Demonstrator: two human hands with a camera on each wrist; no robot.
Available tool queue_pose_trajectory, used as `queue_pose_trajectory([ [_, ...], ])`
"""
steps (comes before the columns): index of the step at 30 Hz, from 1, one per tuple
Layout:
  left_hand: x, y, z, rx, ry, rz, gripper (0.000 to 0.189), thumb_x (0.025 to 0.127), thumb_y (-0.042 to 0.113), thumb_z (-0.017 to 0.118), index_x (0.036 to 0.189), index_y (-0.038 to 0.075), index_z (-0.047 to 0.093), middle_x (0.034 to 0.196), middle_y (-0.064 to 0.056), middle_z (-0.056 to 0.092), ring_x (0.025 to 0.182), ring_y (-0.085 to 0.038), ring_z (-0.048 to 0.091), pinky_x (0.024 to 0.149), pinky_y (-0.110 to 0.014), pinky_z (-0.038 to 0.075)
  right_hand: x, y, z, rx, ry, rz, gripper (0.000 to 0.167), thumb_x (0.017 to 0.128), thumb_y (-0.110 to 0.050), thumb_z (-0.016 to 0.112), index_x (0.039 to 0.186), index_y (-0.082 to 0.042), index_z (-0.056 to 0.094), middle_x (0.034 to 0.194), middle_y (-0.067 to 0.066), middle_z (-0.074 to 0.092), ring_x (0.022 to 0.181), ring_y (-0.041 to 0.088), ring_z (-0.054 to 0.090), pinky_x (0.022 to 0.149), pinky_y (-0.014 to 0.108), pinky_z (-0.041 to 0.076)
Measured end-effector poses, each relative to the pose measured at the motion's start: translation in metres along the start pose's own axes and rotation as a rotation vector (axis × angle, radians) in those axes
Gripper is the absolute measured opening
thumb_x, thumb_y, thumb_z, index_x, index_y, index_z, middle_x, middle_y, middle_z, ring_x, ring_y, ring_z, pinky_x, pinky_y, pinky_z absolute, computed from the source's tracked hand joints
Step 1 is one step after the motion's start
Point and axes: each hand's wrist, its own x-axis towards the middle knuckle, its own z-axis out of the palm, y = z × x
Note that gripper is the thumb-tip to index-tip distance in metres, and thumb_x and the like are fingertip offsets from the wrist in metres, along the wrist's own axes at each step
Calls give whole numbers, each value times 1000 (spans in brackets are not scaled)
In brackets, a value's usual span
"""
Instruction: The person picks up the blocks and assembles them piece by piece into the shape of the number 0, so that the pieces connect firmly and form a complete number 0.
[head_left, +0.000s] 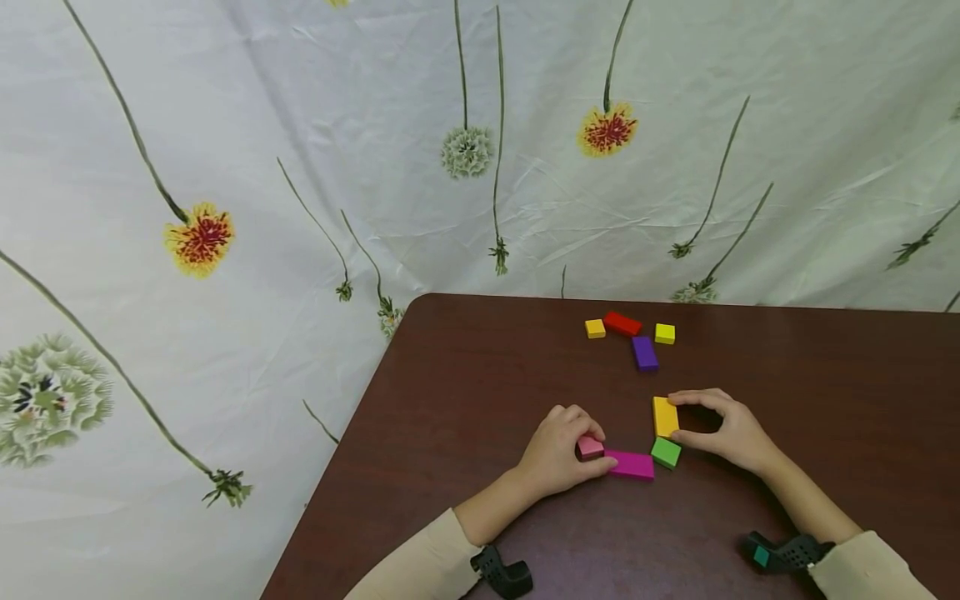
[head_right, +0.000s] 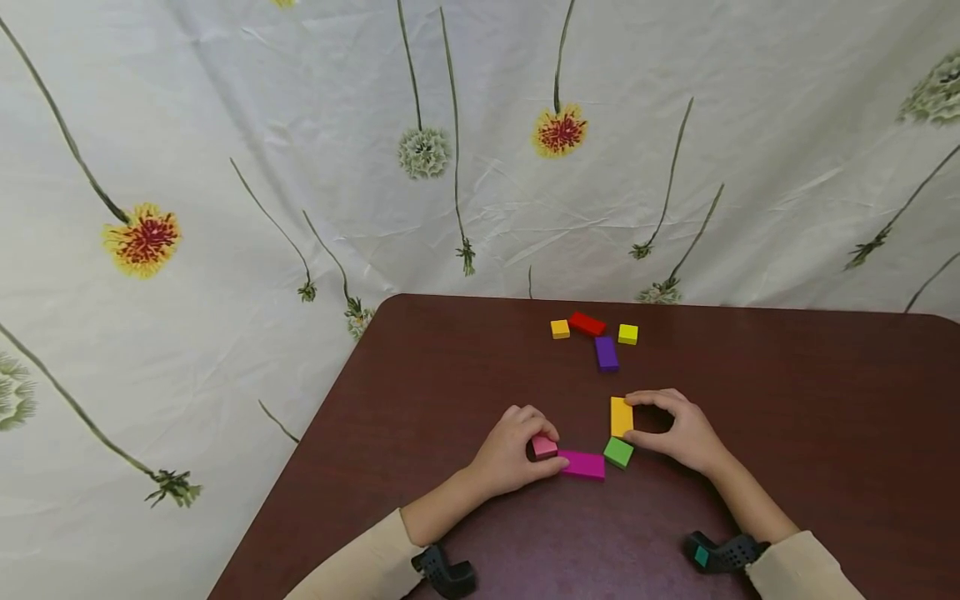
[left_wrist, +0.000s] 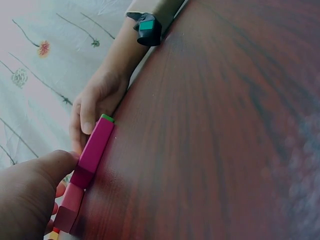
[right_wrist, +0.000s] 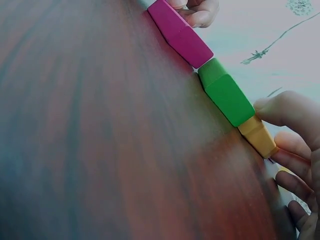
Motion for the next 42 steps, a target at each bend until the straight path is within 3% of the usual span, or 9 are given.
queue_pose_trajectory([
  [4, 0, 0, 0, -1, 1, 1, 28, 80, 39, 80, 93, 17, 68, 95, 6, 58, 86, -10, 47, 73, -15, 36, -2, 0, -1, 25, 6, 19, 45, 80, -19, 82, 121, -11, 67, 122, 4, 60, 109, -2, 42, 89, 39, 39],
  [8, 0, 0, 0, -3, 1, 0, 28, 80, 39, 79, 93, 18, 68, 94, 7, 58, 86, -9, 47, 73, -15, 36, -7, -5, -1, 55, 37, 47, 44, 84, -18, 77, 126, -10, 65, 125, 0, 58, 110, -2, 40, 89, 22, 35],
  [11, 0, 0, 0, -5, 1, -3, 28, 81, 39, 79, 93, 18, 68, 95, 7, 58, 86, -9, 47, 72, -15, 36, -13, -10, 1, 58, 66, 52, 42, 85, -17, 77, 125, -10, 65, 124, -6, 59, 109, -3, 41, 88, 15, 34],
  [16, 0, -1, 1, -9, 2, -7, 28, 81, 40, 79, 93, 18, 67, 95, 7, 58, 86, -9, 47, 72, -15, 36, -25, -23, 9, 64, 107, 38, 36, 83, -14, 78, 118, -9, 69, 118, -10, 62, 109, -7, 43, 87, 18, 35],
  [19, 0, -1, 1, -10, 1, -11, 28, 81, 41, 78, 93, 18, 67, 95, 8, 58, 86, -8, 47, 73, -15, 37, -30, -28, 15, 58, 127, 18, 34, 81, -11, 80, 114, -10, 72, 116, -4, 64, 109, -7, 44, 88, 19, 34],
  [23, 0, 0, 0, -9, 3, -12, 27, 81, 40, 78, 93, 18, 67, 95, 7, 58, 86, -9, 47, 73, -15, 37, -32, -26, 21, 33, 143, -6, 33, 79, -11, 82, 111, -12, 74, 114, 2, 66, 108, -5, 45, 89, 18, 34],
  [39, -1, 1, 0, 45, -2, 11, 27, 83, 41, 77, 94, 18, 68, 96, 6, 58, 87, -9, 48, 77, -19, 38, -32, -24, 24, -5, 172, -39, 35, 76, -10, 84, 109, -13, 74, 112, -1, 68, 106, -4, 47, 90, 18, 33],
  [42, -1, 1, -1, 58, 24, 40, 24, 86, 40, 74, 94, 18, 69, 95, 6, 58, 86, -9, 49, 78, -21, 39, -32, -24, 23, -4, 172, -44, 35, 76, -10, 84, 109, -13, 74, 112, 0, 68, 106, -3, 47, 90, 18, 33],
])
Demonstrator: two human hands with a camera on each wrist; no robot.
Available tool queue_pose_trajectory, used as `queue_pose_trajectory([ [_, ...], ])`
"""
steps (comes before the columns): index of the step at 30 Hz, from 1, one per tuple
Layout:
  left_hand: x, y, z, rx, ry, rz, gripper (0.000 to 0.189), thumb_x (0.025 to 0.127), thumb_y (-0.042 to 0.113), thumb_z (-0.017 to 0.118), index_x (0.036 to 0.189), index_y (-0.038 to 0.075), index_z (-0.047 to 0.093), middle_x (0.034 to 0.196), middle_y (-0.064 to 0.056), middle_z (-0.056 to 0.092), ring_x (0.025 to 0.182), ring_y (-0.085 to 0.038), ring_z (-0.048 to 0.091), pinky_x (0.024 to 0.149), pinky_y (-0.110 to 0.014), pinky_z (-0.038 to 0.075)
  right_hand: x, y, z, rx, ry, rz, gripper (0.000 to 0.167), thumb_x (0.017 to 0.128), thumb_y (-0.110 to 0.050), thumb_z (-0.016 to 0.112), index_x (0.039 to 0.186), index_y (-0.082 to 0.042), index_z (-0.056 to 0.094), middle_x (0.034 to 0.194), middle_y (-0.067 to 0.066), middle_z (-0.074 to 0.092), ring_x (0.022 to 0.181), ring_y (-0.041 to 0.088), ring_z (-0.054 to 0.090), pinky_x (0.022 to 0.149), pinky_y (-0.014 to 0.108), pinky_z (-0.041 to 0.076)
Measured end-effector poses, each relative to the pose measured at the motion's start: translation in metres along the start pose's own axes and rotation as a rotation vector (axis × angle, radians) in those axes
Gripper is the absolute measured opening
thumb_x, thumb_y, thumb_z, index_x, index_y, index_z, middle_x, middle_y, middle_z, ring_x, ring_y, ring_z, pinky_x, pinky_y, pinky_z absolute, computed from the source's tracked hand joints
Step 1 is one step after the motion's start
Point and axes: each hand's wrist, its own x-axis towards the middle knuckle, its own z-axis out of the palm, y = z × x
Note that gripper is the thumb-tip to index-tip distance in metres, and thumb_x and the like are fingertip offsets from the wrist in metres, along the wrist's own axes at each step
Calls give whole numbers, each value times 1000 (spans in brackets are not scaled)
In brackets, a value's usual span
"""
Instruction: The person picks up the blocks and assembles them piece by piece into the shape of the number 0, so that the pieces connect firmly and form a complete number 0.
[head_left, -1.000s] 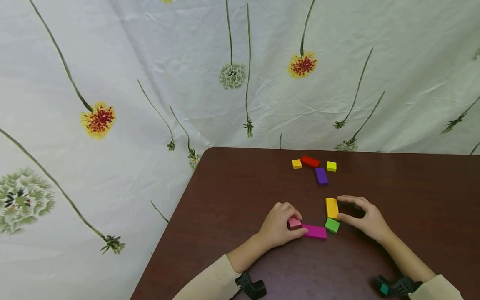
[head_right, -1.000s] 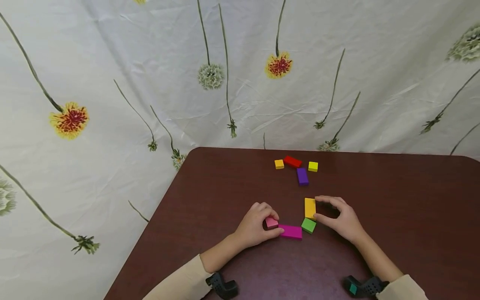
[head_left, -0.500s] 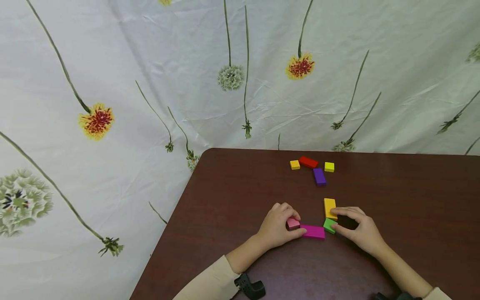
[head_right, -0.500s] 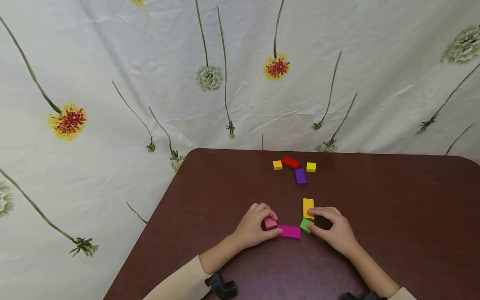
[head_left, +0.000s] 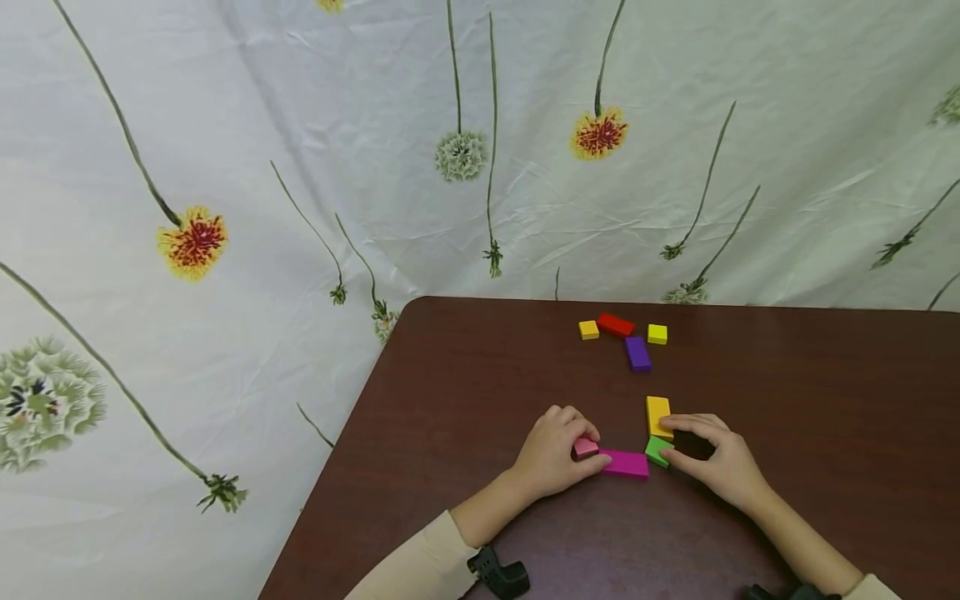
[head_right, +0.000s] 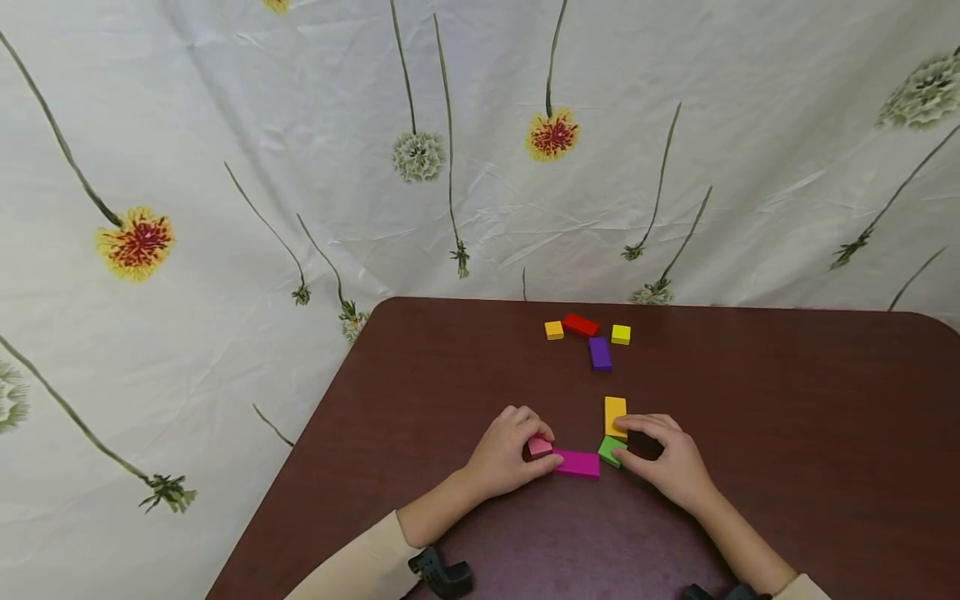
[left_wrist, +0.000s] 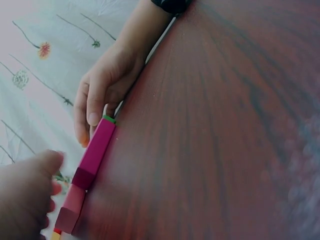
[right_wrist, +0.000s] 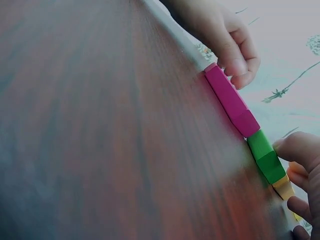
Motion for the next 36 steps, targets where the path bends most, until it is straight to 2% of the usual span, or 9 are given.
queue_pose_trajectory([
  [5, 10, -1, -2, -5, 94, 71, 19, 89, 34, 71, 93, 15, 70, 94, 3, 61, 86, -13, 52, 78, -25, 42, 0, 1, -2, 7, 12, -11, 36, 75, -9, 84, 109, -11, 74, 112, 2, 69, 105, -2, 48, 90, 16, 32],
  [9, 29, -5, -6, -15, 104, 61, 17, 90, 32, 69, 94, 15, 71, 95, 2, 63, 89, -14, 53, 80, -27, 43, 0, 1, -3, 7, 11, -14, 36, 75, -9, 84, 109, -12, 74, 112, 2, 68, 105, -2, 48, 90, 14, 33],
  [13, 57, -14, -13, -13, 29, 18, 20, 93, 34, 66, 100, 15, 71, 100, 2, 65, 94, -15, 53, 84, -28, 43, 0, 2, -1, 9, 2, -17, 36, 75, -9, 85, 109, -12, 74, 113, 2, 68, 105, -2, 48, 90, 13, 33],
  [16, 87, -24, -17, -18, -30, -21, 25, 94, 34, 64, 106, 13, 71, 106, 0, 66, 99, -17, 54, 87, -29, 43, 1, 3, 2, 9, 0, -24, 36, 75, -9, 85, 109, -12, 74, 113, 2, 68, 105, -1, 48, 90, 14, 34],
  [20, 124, -35, -16, -36, -112, -89, 32, 93, 34, 66, 114, 10, 69, 114, -1, 66, 109, -18, 54, 95, -28, 41, 2, 3, 4, 9, -3, -31, 35, 74, -9, 85, 108, -12, 74, 113, 1, 68, 106, -1, 49, 89, 14, 35],
  [23, 144, -39, -10, -24, -203, -114, 41, 91, 37, 68, 122, 11, 66, 122, 0, 64, 116, -18, 51, 101, -27, 38, 1, 4, 5, 12, -2, -32, 36, 74, -8, 85, 108, -12, 74, 113, 1, 68, 106, -1, 49, 90, 13, 34],
  [28, 164, -40, 5, 20, -325, -125, 57, 86, 43, 73, 133, 12, 60, 131, -1, 59, 124, -19, 48, 104, -30, 35, 0, 5, 5, 15, -2, -40, 35, 74, -8, 84, 108, -12, 75, 113, 0, 68, 106, 0, 49, 90, 14, 35],
  [32, 171, -40, 15, 40, -366, -134, 63, 83, 41, 77, 136, 12, 58, 133, -2, 59, 124, -18, 50, 103, -28, 38, 0, 6, 3, 17, 1, -42, 35, 75, -8, 84, 108, -13, 75, 114, -1, 68, 106, 1, 50, 90, 15, 36],
  [36, 173, -38, 22, 51, -375, -150, 64, 83, 41, 77, 136, 13, 57, 133, -2, 57, 122, -18, 51, 101, -27, 40, 0, 7, 1, 9, 2, -34, 35, 75, -8, 84, 108, -14, 74, 114, -1, 68, 106, 1, 50, 90, 16, 36],
])
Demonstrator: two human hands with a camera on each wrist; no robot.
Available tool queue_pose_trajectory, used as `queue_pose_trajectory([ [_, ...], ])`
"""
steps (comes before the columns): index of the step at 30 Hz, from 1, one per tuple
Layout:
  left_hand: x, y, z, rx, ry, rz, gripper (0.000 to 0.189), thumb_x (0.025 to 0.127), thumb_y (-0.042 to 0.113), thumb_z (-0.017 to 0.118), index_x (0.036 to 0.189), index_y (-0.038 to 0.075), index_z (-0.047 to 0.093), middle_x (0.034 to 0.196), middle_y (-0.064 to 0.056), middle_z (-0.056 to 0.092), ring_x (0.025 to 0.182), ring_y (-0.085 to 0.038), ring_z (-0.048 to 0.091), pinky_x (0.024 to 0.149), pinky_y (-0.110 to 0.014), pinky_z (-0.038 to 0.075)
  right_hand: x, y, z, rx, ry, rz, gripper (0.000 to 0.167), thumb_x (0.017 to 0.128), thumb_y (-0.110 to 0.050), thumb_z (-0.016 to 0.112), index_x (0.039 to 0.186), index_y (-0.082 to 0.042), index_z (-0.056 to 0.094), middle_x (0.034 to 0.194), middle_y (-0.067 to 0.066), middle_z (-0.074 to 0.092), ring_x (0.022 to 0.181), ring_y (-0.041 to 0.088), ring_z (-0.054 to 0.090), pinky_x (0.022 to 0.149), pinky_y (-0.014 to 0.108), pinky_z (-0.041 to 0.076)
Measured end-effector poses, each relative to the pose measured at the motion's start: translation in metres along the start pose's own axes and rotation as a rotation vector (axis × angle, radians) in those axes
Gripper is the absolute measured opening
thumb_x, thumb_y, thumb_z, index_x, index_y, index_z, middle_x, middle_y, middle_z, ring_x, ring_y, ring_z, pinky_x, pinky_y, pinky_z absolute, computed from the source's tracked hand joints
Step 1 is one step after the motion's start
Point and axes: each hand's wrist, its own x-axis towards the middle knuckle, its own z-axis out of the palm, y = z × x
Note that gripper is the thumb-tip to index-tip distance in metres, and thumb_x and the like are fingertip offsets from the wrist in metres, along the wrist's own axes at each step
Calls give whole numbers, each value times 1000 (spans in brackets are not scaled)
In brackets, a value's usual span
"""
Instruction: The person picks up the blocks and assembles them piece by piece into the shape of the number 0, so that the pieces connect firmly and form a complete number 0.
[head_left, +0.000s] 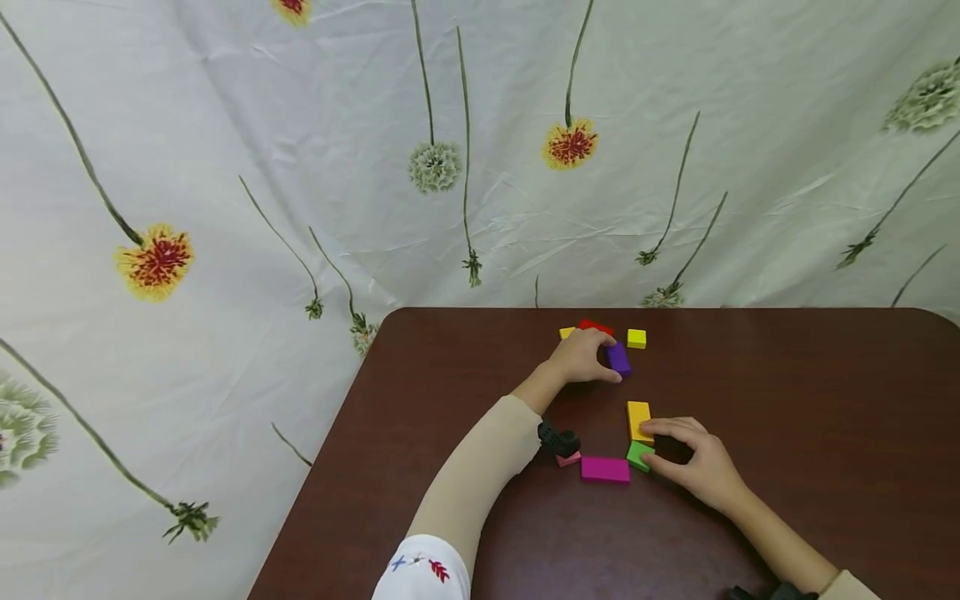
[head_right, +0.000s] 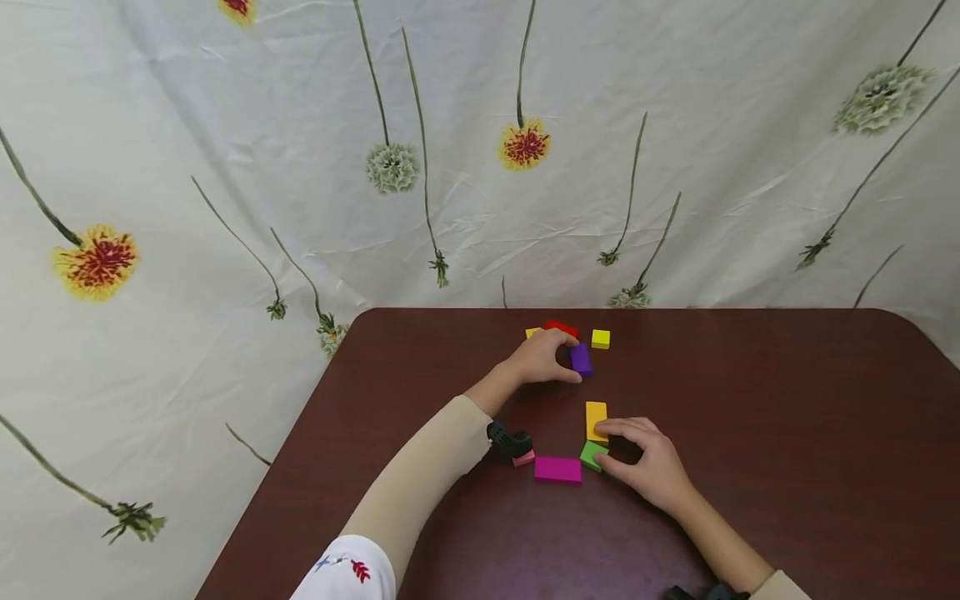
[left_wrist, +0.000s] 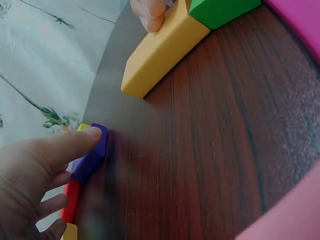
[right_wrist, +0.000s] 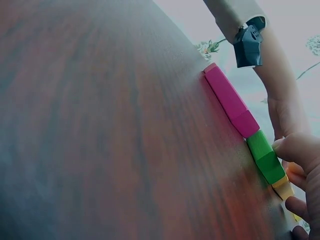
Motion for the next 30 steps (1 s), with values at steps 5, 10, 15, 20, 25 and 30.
queue_pose_trajectory([
  [5, 1, 2, 2, 30, 13, -57, 64, 82, 44, 76, 136, 16, 57, 136, 0, 55, 124, -20, 47, 100, -31, 40, 1, -3, 0, -1, -2, 1, 35, 75, -9, 84, 109, -13, 74, 114, -1, 68, 106, 1, 50, 90, 17, 36],
  [10, 2, 1, 3, 60, 8, -95, 62, 83, 44, 75, 137, 18, 57, 137, 0, 54, 125, -20, 47, 101, -32, 40, 1, -7, 2, 3, 8, -22, 35, 75, -8, 84, 108, -13, 75, 113, 1, 69, 105, 3, 52, 90, 16, 36],
  [15, -1, -2, 1, 28, 41, -76, 60, 81, 42, 78, 133, 16, 61, 131, 1, 59, 121, -18, 49, 98, -28, 42, 1, -5, 3, 13, -1, -8, 35, 75, -8, 84, 109, -13, 74, 114, 1, 68, 106, 2, 51, 90, 15, 36],
  [20, -9, -10, -4, -10, 93, -36, 58, 79, 41, 79, 129, 16, 64, 126, 1, 62, 113, -18, 50, 92, -29, 44, 0, -2, 2, 14, 0, -10, 36, 74, -7, 84, 108, -12, 74, 114, 0, 68, 106, 1, 50, 90, 15, 35],
  [25, -24, -20, -9, -81, 128, 2, 56, 79, 38, 80, 127, 14, 64, 127, -2, 61, 114, -20, 49, 96, -32, 42, 1, 0, 1, 17, 12, -27, 37, 73, -5, 85, 107, -11, 74, 113, 1, 69, 105, 1, 50, 90, 13, 34],
  [30, -44, -26, -9, -131, 123, 17, 56, 78, 38, 80, 127, 15, 64, 127, -2, 61, 114, -19, 49, 98, -32, 41, 0, 1, 0, 18, 14, -27, 37, 72, -5, 85, 107, -12, 75, 112, 1, 69, 106, 0, 50, 90, 11, 33],
])
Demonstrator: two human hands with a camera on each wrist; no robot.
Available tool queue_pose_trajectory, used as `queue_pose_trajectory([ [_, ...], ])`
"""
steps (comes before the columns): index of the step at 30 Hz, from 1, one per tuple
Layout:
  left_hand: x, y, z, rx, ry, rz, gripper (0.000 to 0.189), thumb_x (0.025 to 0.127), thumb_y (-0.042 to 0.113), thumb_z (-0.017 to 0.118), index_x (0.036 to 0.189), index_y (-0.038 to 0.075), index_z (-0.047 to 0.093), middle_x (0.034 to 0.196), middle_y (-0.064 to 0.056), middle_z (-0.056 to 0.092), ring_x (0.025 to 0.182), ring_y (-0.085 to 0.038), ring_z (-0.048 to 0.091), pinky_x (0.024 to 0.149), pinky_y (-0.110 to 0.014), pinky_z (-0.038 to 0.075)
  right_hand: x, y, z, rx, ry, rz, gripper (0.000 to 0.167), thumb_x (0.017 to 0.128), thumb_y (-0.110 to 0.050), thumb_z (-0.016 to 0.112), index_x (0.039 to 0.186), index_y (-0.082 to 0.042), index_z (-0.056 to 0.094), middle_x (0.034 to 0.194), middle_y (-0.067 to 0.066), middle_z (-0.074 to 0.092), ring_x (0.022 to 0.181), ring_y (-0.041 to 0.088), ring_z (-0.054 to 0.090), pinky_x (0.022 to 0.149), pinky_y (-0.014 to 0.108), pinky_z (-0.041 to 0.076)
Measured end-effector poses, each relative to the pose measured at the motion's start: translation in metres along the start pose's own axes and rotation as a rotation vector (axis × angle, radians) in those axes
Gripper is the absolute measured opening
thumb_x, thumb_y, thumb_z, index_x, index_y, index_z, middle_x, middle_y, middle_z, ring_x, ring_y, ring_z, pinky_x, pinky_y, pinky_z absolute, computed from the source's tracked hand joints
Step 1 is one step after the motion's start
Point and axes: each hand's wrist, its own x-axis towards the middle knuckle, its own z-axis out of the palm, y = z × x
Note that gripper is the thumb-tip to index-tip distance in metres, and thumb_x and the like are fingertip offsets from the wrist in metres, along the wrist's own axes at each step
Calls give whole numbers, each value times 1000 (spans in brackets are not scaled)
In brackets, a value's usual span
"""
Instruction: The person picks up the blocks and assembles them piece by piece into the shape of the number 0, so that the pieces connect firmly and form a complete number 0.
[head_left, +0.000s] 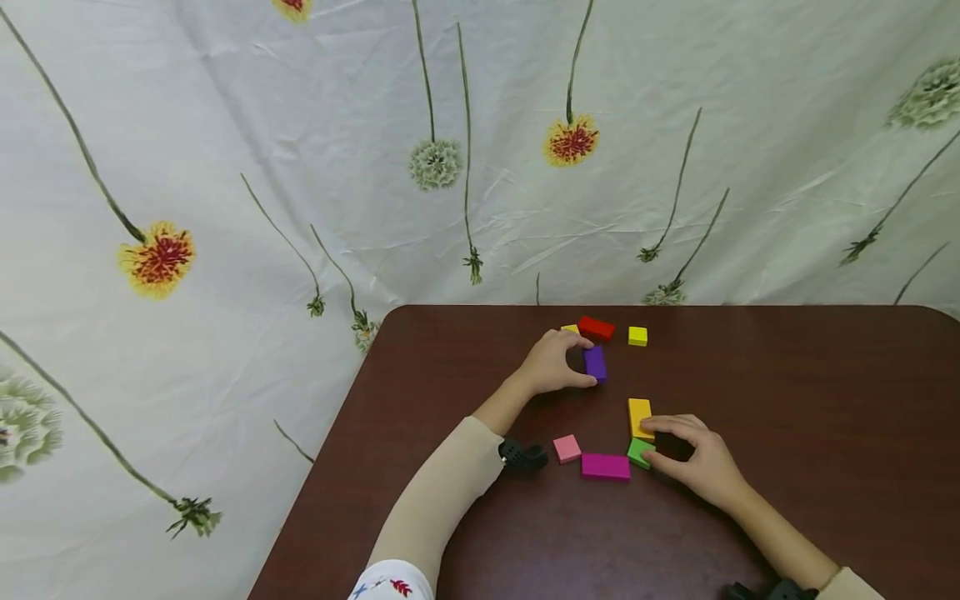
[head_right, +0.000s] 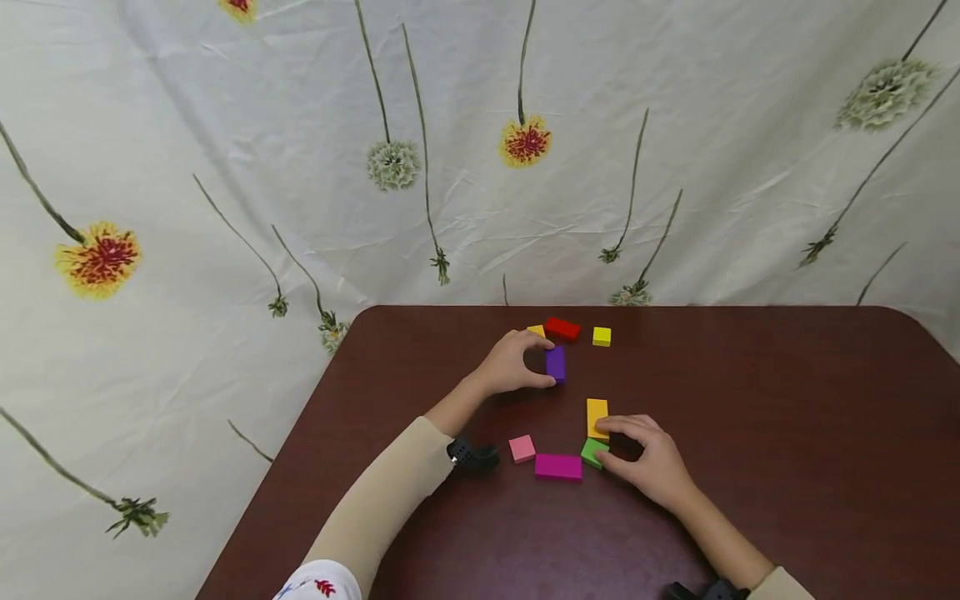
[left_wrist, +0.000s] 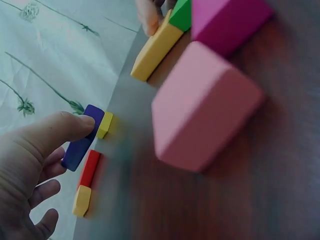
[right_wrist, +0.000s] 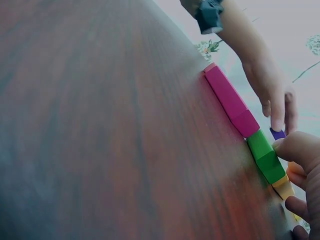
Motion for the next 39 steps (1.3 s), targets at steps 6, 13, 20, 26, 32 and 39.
queue_pose_trajectory([
  [6, -25, -5, -2, -23, -13, 11, 56, 78, 38, 81, 126, 15, 65, 129, -2, 60, 117, -20, 48, 101, -34, 39, -2, 0, -1, -3, 14, 8, 37, 72, -6, 86, 106, -12, 75, 111, 1, 69, 105, 0, 50, 90, 11, 33],
  [13, -55, -17, -3, -58, 17, 5, 55, 76, 36, 83, 123, 14, 65, 124, -2, 61, 114, -20, 49, 99, -35, 40, -3, 2, 1, -2, 20, -6, 37, 71, -4, 86, 106, -12, 75, 110, 1, 69, 105, 0, 51, 90, 10, 32],
  [20, -82, -22, 0, -94, 14, -12, 55, 75, 35, 83, 123, 14, 66, 124, -2, 61, 116, -21, 49, 100, -38, 40, -3, 0, 1, -13, 12, -1, 37, 71, -5, 86, 106, -11, 75, 111, 1, 69, 105, -1, 50, 91, 10, 32],
  [26, -91, -22, 3, -114, 29, -6, 54, 75, 34, 83, 123, 15, 66, 124, 0, 61, 114, -20, 50, 99, -38, 40, -2, -3, 0, -16, 11, 9, 37, 71, -5, 86, 105, -11, 75, 111, 1, 69, 105, -2, 50, 90, 10, 32],
  [32, -95, -22, 5, -142, 33, 4, 55, 74, 34, 84, 123, 15, 66, 125, 0, 61, 111, -18, 50, 97, -36, 41, -2, -3, 0, -14, 9, 9, 37, 71, -5, 86, 106, -11, 75, 111, 0, 69, 105, -2, 50, 91, 10, 32],
  [39, -97, -24, 4, -177, 39, 12, 55, 75, 33, 85, 123, 14, 66, 124, -1, 61, 113, -20, 50, 99, -38, 39, 0, -2, 0, -9, 3, 2, 37, 71, -5, 85, 106, -12, 75, 112, 1, 69, 105, -2, 50, 91, 9, 32],
])
